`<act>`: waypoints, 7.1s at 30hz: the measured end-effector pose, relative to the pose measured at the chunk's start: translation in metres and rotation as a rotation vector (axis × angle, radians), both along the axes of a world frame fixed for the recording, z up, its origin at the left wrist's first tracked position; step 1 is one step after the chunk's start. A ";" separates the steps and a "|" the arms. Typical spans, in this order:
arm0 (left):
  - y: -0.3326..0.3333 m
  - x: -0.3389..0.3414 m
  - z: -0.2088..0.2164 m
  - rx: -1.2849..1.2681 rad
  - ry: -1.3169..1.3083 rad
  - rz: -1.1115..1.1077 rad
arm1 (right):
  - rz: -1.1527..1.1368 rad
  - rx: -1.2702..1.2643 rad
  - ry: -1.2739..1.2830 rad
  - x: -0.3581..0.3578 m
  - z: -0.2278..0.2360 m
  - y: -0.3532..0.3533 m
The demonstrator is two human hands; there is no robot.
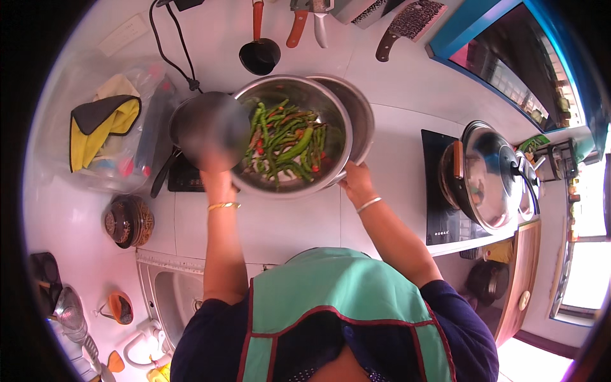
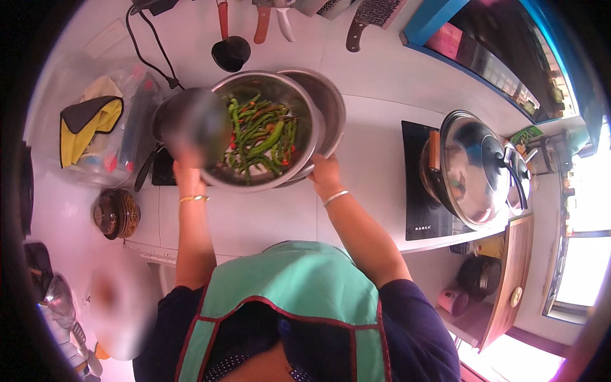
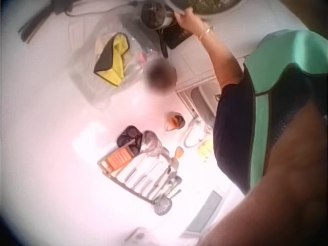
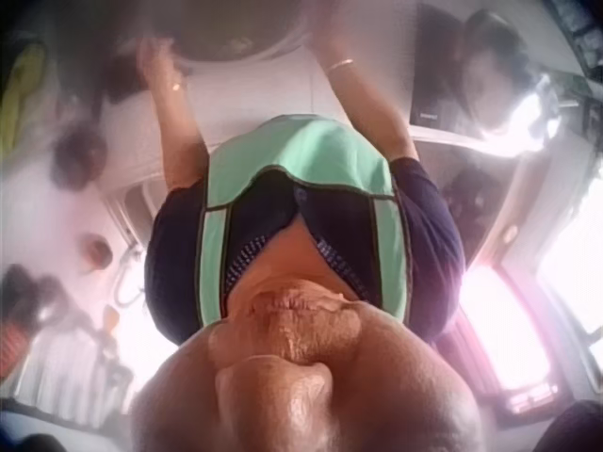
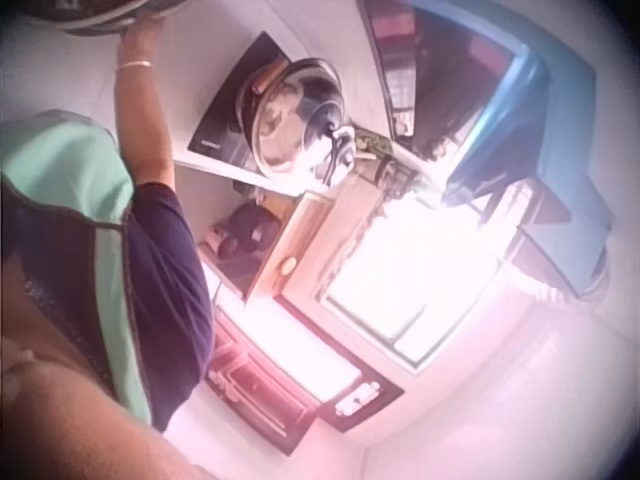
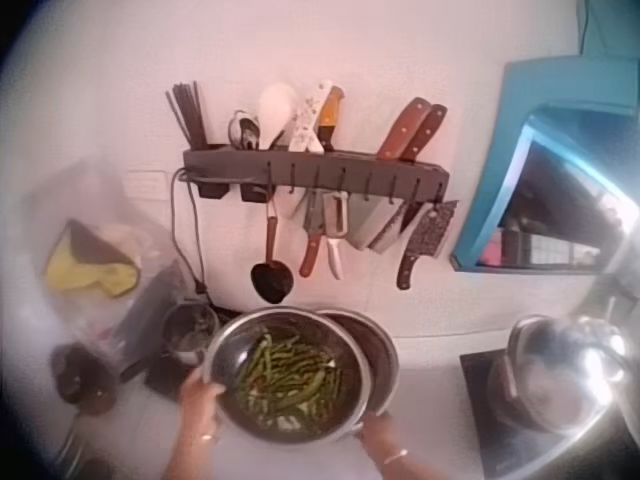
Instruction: The person kneads a piece of dough on a wooden board, folding and pressing it repeatedly by hand, then picks up a bowl of white powder.
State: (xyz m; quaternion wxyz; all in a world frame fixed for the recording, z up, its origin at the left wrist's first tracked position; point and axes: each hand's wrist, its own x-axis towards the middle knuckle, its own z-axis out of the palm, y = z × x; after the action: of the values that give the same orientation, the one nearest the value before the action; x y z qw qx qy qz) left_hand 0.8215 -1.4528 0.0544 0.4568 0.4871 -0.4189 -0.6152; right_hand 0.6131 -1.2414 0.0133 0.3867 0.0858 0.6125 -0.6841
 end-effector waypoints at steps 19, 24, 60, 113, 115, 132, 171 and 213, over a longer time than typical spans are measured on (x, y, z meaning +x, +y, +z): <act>-0.010 -0.043 -0.090 -0.441 -0.711 -0.265 | 0.429 0.261 0.243 0.032 -0.008 0.060; 0.029 -0.004 -0.061 -0.718 -0.914 -0.372 | 0.560 0.183 0.217 0.061 0.001 0.131; 1.256 -0.349 0.162 0.286 1.103 -2.356 | -0.551 -0.392 0.710 -0.042 0.114 1.052; 1.520 -0.541 -0.050 -1.654 0.934 -2.082 | -0.023 2.083 0.888 -0.258 -0.051 1.383; 1.514 -0.552 -0.088 -1.881 0.945 -2.006 | -0.006 2.072 0.983 -0.269 -0.067 1.373; 1.665 -0.673 -0.118 -1.511 0.415 -2.307 | 0.145 1.273 0.421 -0.382 -0.163 1.525; 1.660 -0.660 -0.112 -1.344 0.301 -2.239 | -0.179 1.363 0.597 -0.378 -0.094 1.529; 1.682 -0.672 -0.125 -1.452 -0.090 -1.962 | -0.490 1.327 0.608 -0.389 -0.081 1.557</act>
State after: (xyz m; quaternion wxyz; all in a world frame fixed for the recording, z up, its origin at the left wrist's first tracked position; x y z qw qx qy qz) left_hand 0.1493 0.2293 -0.0702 -0.0501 -0.3833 -0.8705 -0.3046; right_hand 0.2241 0.3161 -0.0675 -0.0937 0.2411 0.9375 -0.2327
